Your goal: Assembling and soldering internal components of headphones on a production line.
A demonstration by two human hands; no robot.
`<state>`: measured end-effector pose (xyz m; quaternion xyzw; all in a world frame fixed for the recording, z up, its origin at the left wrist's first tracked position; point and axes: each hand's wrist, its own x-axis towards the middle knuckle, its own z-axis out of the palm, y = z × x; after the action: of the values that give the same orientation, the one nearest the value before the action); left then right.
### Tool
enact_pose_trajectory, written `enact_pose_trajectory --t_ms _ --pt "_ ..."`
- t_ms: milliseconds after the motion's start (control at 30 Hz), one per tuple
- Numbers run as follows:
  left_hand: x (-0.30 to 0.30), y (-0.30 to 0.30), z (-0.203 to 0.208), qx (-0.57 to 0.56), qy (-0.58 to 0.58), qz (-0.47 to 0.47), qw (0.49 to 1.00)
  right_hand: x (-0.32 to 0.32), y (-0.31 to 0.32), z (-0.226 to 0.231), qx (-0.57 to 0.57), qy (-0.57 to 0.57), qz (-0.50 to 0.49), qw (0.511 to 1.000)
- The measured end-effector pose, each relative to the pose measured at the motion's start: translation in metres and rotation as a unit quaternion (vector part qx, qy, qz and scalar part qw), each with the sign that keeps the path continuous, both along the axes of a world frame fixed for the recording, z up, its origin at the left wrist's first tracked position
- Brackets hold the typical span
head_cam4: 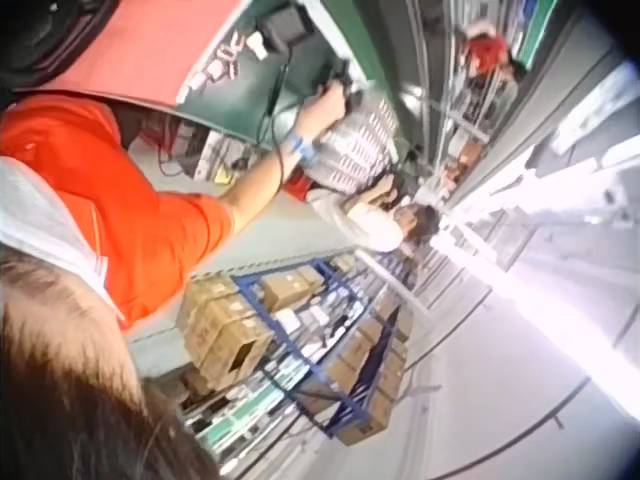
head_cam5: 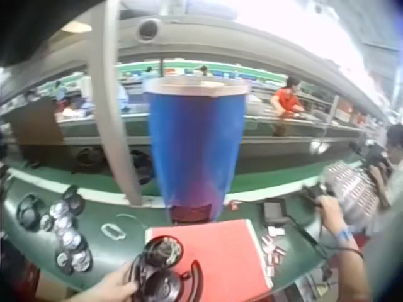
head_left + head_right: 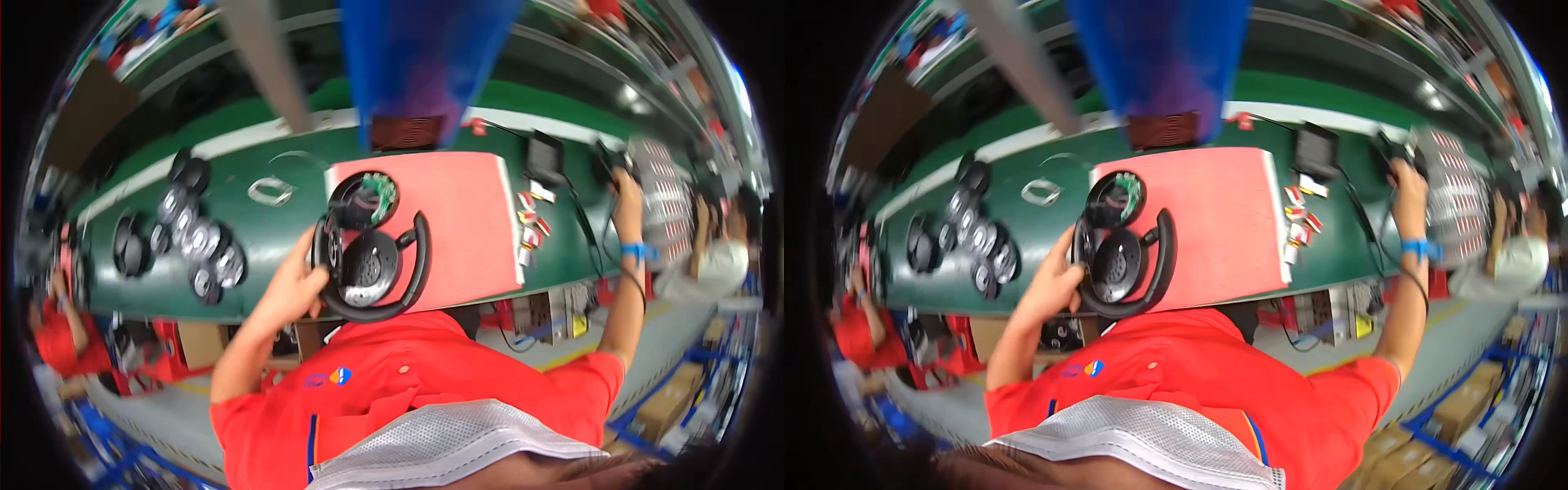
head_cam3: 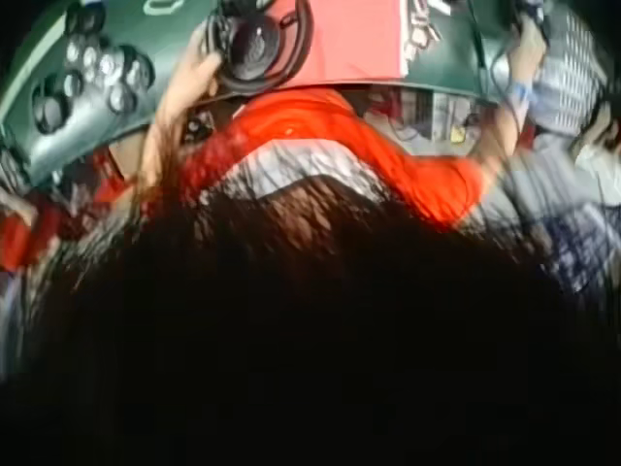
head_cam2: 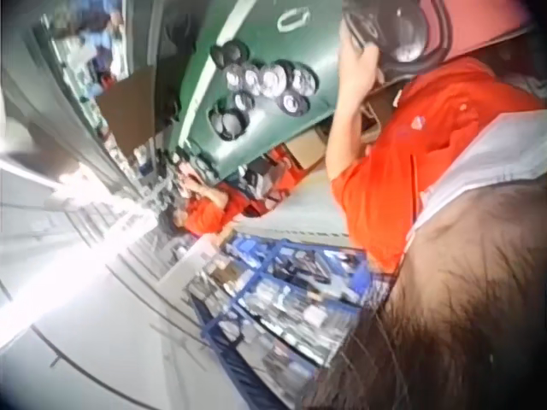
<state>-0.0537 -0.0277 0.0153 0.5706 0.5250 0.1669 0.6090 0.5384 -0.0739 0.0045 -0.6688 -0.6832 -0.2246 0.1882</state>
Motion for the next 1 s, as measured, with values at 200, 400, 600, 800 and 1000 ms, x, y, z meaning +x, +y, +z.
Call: enact_pose_trajectory --t_ms 200,400,600,800,1000 --pt "-0.105 0.060 0.035 0.114 0.066 0.094 0.987 -0.005 -0.046 -0.036 -0.058 -0.024 -0.079 0.995" --pt "-0.229 0.188 0.025 0.147 0.141 0.274 0.940 -0.065 -0.068 -0.019 -0.004 0.021 -0.079 0.997" --pt "-0.300 0.300 -0.015 0.083 0.057 0.496 0.862 -0.122 -0.083 -0.011 0.000 0.004 -0.053 0.999" --pt "-0.248 0.372 -0.022 0.374 0.287 0.386 0.793 -0.171 -0.078 -0.004 -0.034 0.018 -0.026 0.999" --pt "-0.044 0.323 -0.040 0.540 0.358 -0.159 0.745 -0.224 -0.046 -0.003 -0.010 0.060 0.099 0.993"
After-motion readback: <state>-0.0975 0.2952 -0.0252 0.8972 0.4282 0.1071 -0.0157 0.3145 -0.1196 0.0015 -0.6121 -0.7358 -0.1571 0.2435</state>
